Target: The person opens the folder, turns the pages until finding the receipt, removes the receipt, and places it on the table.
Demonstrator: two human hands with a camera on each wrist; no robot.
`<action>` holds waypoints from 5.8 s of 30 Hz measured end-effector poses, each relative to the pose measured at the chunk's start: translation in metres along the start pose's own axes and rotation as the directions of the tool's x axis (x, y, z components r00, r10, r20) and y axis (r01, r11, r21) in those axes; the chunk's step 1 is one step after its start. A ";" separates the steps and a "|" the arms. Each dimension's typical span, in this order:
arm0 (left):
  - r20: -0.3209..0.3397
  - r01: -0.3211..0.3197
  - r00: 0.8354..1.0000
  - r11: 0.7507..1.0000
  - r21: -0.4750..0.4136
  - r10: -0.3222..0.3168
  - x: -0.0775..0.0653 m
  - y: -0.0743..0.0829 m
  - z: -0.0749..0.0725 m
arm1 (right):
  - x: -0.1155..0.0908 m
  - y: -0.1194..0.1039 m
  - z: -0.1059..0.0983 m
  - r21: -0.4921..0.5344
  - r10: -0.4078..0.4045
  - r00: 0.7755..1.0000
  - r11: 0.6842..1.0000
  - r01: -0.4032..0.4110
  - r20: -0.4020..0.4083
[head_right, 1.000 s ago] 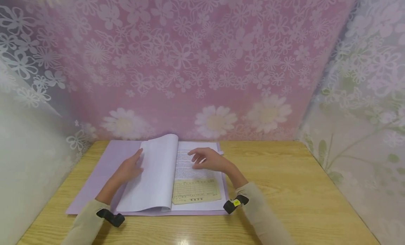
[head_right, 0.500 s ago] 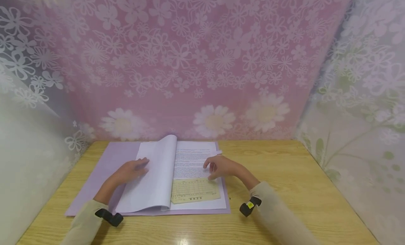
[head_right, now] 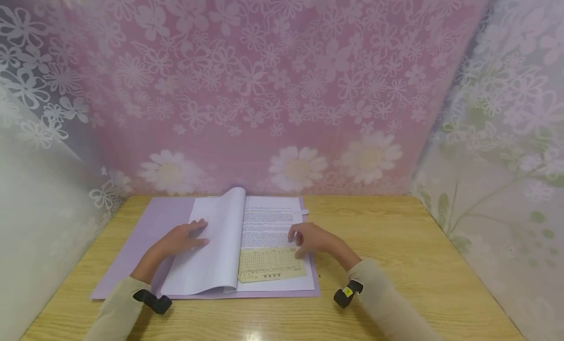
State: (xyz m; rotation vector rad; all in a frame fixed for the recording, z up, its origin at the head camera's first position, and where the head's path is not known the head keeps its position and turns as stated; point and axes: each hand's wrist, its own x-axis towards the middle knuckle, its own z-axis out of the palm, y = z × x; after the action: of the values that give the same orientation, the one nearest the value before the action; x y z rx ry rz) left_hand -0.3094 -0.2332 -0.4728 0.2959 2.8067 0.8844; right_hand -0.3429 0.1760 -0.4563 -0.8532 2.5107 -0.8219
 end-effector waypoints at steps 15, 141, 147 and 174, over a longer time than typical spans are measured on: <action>0.003 -0.025 1.000 0.999 0.022 0.025 -0.003 0.003 -0.001 | 0.000 -0.011 0.002 0.002 0.037 0.999 0.999 -0.037 0.026; 0.001 0.002 1.000 1.000 -0.025 -0.002 0.000 -0.005 0.004 | -0.097 0.161 -0.101 0.200 0.424 0.805 0.906 -0.374 -0.416; 0.001 0.002 1.000 1.000 -0.022 -0.002 0.001 -0.006 0.005 | -0.096 0.161 -0.100 0.186 0.431 0.796 0.902 -0.389 -0.424; -0.004 -0.020 1.000 1.000 -0.018 0.020 0.001 -0.005 0.005 | -0.095 0.154 -0.098 0.159 0.423 0.803 0.905 -0.394 -0.421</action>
State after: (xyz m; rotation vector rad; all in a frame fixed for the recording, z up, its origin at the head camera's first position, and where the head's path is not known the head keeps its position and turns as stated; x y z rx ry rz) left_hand -0.3097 -0.2346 -0.4799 0.3200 2.8022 0.9152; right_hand -0.3866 0.3767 -0.4637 -0.0708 2.8820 -1.0246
